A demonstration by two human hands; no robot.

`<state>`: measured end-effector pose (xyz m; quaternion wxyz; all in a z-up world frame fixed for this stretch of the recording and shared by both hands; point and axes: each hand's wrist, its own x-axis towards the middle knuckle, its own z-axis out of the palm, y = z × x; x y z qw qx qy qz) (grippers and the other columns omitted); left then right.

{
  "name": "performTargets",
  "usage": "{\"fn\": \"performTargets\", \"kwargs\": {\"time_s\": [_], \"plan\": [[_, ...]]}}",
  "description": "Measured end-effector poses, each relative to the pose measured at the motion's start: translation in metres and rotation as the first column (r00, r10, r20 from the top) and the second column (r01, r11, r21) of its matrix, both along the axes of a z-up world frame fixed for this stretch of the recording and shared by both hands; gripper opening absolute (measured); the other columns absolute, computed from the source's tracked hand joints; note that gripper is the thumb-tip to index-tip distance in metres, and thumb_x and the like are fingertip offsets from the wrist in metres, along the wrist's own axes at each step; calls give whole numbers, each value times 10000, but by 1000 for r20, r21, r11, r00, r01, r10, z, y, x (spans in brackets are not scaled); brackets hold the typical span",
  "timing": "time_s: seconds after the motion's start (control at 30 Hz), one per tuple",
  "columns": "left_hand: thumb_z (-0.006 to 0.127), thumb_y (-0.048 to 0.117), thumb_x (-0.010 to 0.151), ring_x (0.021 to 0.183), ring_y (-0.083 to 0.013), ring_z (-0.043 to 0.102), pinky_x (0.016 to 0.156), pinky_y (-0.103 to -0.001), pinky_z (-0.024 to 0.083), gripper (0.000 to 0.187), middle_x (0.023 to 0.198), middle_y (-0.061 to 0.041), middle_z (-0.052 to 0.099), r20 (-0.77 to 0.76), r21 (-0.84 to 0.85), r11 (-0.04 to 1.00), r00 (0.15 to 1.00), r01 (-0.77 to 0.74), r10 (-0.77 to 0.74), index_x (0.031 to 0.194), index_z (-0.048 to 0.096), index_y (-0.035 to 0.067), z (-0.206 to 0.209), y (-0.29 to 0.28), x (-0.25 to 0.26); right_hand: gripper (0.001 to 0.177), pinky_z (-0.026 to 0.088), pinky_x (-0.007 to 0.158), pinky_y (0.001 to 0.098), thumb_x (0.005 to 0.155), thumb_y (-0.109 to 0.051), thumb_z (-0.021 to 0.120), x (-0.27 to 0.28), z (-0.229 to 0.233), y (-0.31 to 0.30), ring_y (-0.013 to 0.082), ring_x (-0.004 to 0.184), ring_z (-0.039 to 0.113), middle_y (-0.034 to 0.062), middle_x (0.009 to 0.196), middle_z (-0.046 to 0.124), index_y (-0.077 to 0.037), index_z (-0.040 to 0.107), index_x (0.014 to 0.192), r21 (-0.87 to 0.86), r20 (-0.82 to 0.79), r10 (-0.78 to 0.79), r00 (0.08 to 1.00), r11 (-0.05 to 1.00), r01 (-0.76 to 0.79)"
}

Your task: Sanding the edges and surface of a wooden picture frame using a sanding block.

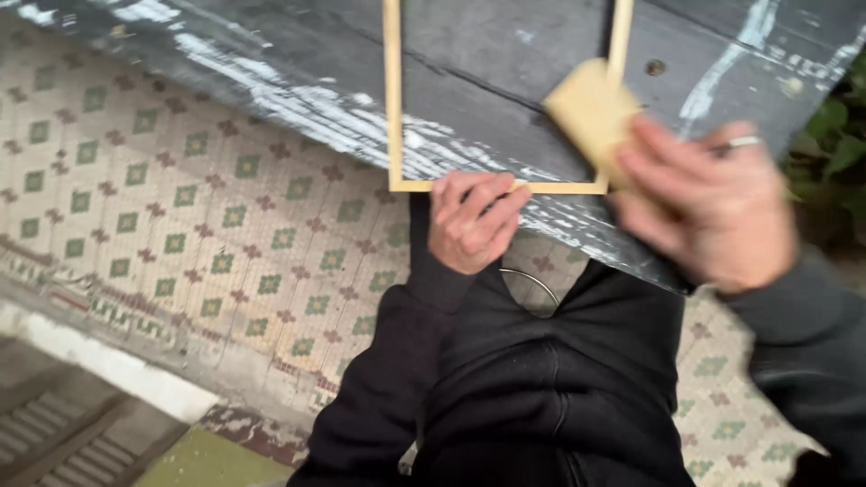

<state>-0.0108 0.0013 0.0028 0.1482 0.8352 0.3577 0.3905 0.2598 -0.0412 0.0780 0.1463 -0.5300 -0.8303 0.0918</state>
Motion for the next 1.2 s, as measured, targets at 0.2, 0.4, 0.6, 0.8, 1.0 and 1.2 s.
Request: {"fn": "performTargets", "kwargs": {"time_s": [0.2,0.4,0.6,0.8,1.0,1.2], "plan": [[822,9,779,1092,-210,637,1002,-409,446,367,1166,-3,673,22,22,1000,1000,6,-6,1118,730,113,-5,-4,-2,478,482,756,336,810,-262,831,25,8,-9,213,793,624,65,1346,702,-127,740,1259,-35,-15,5,1000,999,-5],[837,2,875,1137,-207,642,1020,-413,458,387,1233,-7,692,51,41,999,998,-27,25,1112,553,119,-33,-12,-7,563,511,781,339,735,-101,780,55,-73,-53,174,800,674,111,1329,692,-82,704,1292,-48,-151,83,985,995,-91],[850,-11,837,1089,-237,650,980,-417,471,415,1173,-55,721,65,28,1000,998,3,-5,1123,572,105,-8,-4,-3,537,475,732,330,768,-196,792,-16,21,4,222,786,630,91,1342,703,-119,674,1286,-64,-51,-12,999,998,9],[846,-20,869,1111,-235,649,986,-419,477,419,1204,-50,714,38,10,1000,999,6,-7,1136,549,109,-11,-10,-2,488,430,716,296,825,-130,747,45,-43,-38,139,869,610,38,1409,622,-105,663,1305,-276,-94,-139,986,955,108],[874,-15,844,1084,-225,647,981,-401,478,423,1169,-35,721,62,34,999,998,-17,15,1104,567,113,-19,-9,-3,504,470,726,316,772,-220,822,24,-1,-22,153,863,672,47,1357,700,-168,721,1263,-100,-86,37,996,994,-45],[863,-25,841,1088,-223,646,980,-398,474,402,1159,-40,717,61,38,999,998,-7,5,1086,575,112,-17,-9,-4,505,479,701,320,792,-195,832,0,0,-17,183,830,649,56,1357,698,-140,728,1282,-54,-43,-4,999,999,2]]}}
